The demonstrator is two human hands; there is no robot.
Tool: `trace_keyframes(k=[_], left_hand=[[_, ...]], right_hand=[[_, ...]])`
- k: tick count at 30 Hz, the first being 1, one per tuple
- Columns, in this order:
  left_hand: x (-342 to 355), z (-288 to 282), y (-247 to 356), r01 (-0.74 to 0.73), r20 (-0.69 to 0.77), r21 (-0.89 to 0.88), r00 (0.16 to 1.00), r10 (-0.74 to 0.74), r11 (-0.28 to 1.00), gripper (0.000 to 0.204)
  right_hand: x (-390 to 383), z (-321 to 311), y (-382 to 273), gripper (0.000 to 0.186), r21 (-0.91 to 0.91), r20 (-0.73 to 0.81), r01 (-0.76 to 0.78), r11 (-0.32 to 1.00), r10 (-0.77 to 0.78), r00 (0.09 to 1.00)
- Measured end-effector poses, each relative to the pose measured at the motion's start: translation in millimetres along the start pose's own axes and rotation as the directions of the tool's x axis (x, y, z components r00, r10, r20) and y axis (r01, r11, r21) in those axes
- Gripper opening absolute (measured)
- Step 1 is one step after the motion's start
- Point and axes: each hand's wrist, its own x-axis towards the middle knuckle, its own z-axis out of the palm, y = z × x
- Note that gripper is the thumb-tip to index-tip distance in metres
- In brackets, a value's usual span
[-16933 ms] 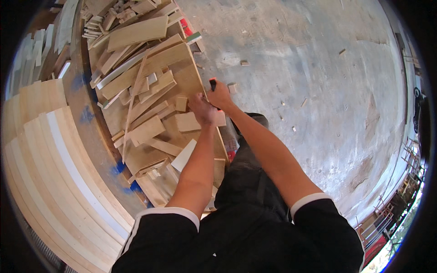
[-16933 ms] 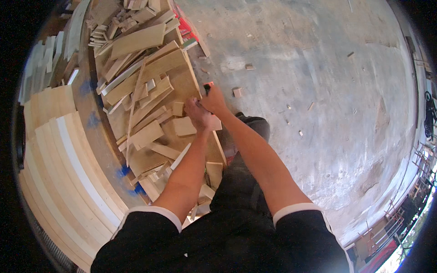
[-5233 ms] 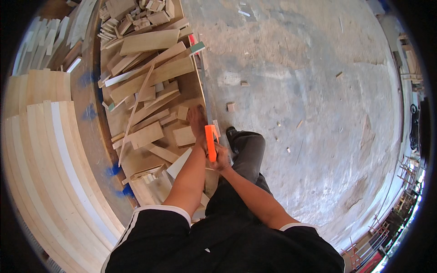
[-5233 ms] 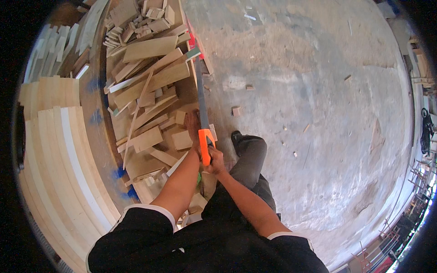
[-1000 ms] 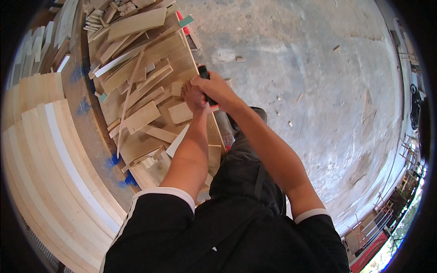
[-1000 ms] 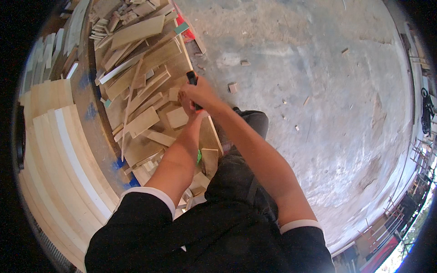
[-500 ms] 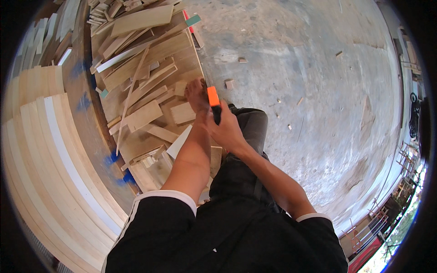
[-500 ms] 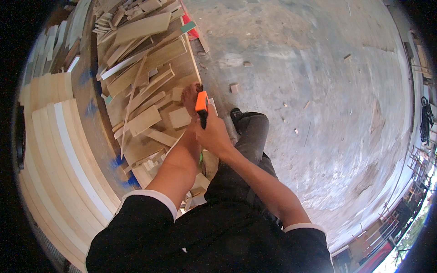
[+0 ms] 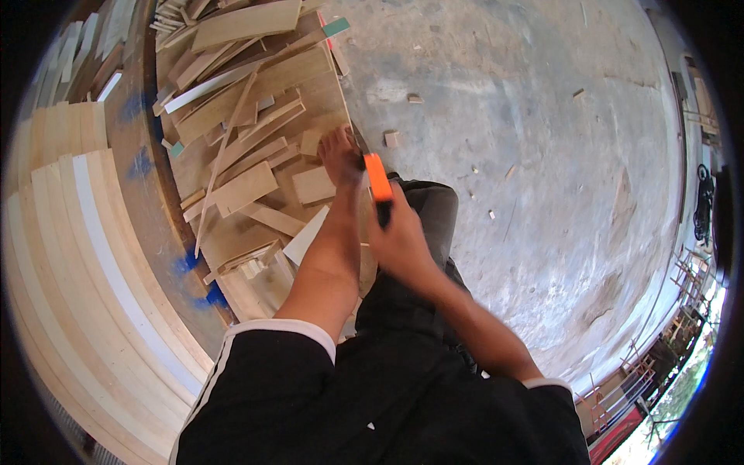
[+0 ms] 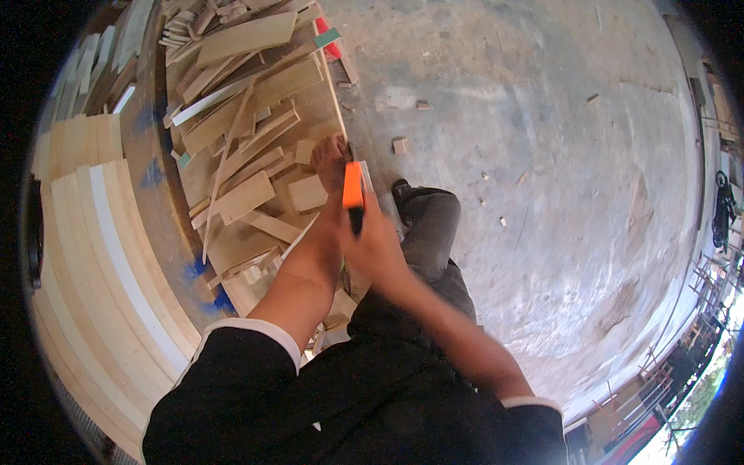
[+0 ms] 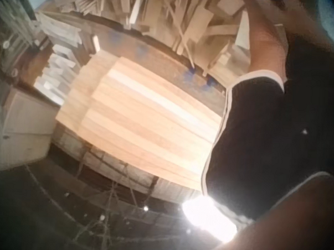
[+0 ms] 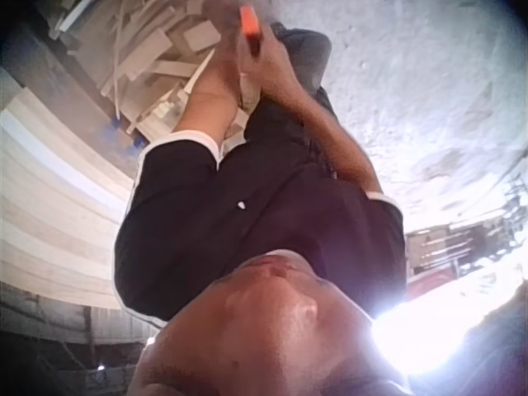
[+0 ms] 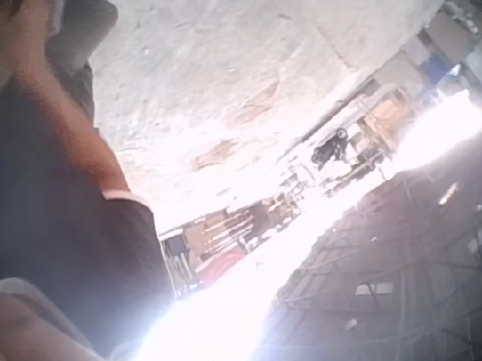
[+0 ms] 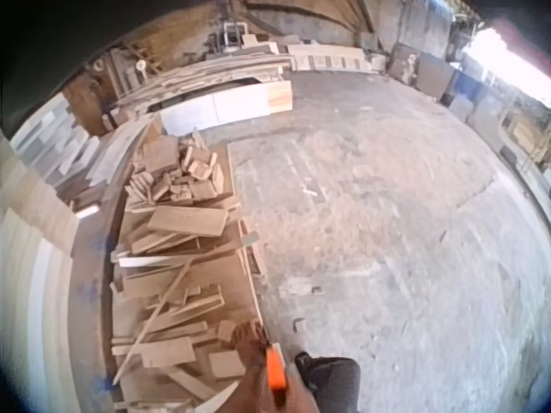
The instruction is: The person holds a small piece of wood and uses a piece of sandpaper to sand the edges and faces of the wood.
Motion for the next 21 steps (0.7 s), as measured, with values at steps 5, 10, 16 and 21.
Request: trace_keyframes(k=[5, 10, 16, 21], left_hand=[[-1.1, 10.0, -18.1, -0.059, 0.014, -0.005, 0.998, 0.059, 0.998, 0.024], [0.1, -3.7, -0.4, 0.016, 0.142, 0.109, 0.989, -0.032, 0.994, 0.026], [-1.1, 3.4, -3.3, -0.011, 0.071, 0.129, 0.997, 0.002, 0.992, 0.023], [-1.8, 5.3, -8.3, -0.04, -0.017, 0.041, 0.999, 0.04, 0.998, 0.021]], right_hand=[[126.5, 42.6, 60.7, 0.019, 0.039, -0.01, 0.065, 0.997, -0.065, 0.998], [176.2, 19.3, 52.0, 0.007, 0.166, 0.356, -0.347, 0.923, 0.272, 0.894], [165.6, 27.6, 63.7, 0.009, 0.127, 0.258, -0.261, 0.957, 0.222, 0.94], [100.7, 42.4, 60.9, 0.018, -0.02, -0.006, 0.012, 1.0, -0.012, 1.0]])
